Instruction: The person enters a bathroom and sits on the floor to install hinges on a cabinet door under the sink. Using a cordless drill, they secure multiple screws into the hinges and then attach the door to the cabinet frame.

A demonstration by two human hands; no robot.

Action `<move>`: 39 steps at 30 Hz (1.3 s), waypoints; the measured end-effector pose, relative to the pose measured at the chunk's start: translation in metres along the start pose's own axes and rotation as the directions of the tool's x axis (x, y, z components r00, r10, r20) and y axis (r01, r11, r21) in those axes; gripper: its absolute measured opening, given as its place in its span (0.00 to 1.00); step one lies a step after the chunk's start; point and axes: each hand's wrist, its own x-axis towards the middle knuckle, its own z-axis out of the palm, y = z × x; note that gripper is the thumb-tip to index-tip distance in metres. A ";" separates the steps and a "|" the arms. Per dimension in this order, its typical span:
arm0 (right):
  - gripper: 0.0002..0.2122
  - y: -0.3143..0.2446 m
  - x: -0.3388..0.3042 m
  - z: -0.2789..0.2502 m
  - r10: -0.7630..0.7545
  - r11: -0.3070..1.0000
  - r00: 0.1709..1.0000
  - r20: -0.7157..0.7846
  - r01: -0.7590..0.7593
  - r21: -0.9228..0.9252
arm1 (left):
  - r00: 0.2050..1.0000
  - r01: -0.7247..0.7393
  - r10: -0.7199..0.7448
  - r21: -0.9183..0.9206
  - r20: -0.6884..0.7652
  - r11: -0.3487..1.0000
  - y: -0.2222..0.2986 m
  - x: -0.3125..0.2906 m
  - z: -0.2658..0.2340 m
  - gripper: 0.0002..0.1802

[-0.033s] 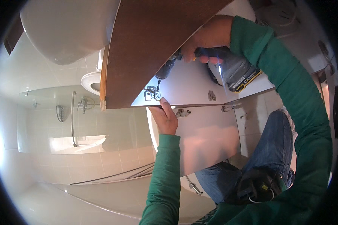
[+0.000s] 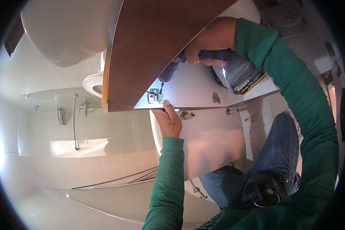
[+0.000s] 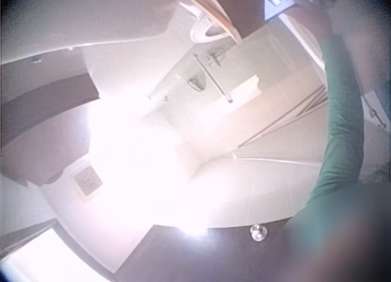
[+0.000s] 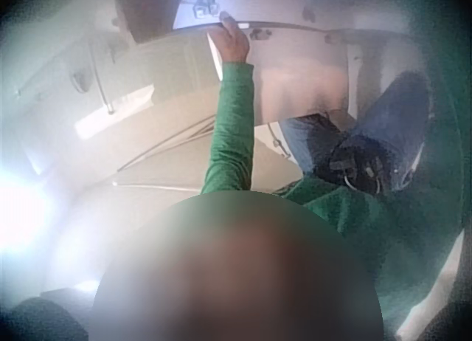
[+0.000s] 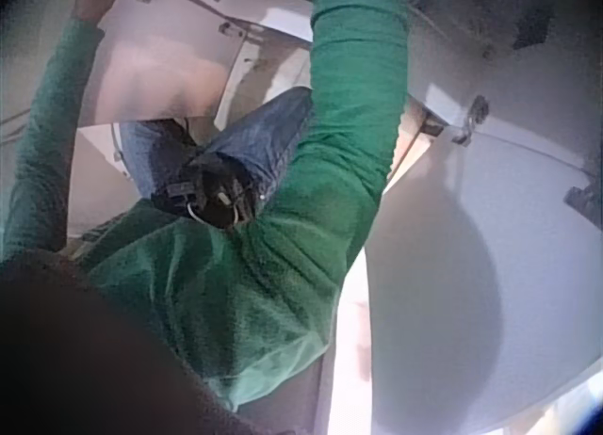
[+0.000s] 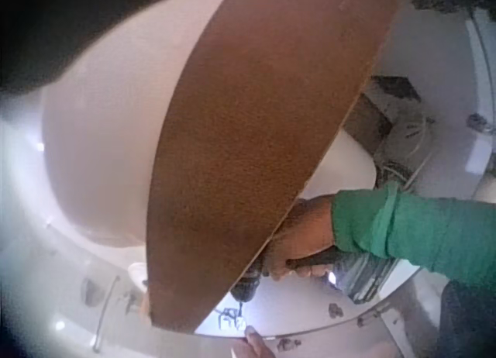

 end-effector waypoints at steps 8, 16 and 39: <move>0.12 0.011 0.004 0.006 -0.004 1.000 1.000 0.023 0.005 -0.008 | 1.000 -0.012 0.013 -0.021 0.014 1.000 -0.006 0.005 0.004 0.18; 0.11 0.010 0.001 0.005 0.003 0.996 1.000 0.007 -0.002 -0.084 | 0.998 0.045 -0.044 -0.016 0.045 0.999 0.001 0.004 0.001 0.20; 0.13 0.030 -0.005 0.012 -0.033 0.993 0.996 -0.087 0.042 0.107 | 0.999 -0.024 0.023 0.048 0.032 0.999 -0.003 0.006 0.000 0.18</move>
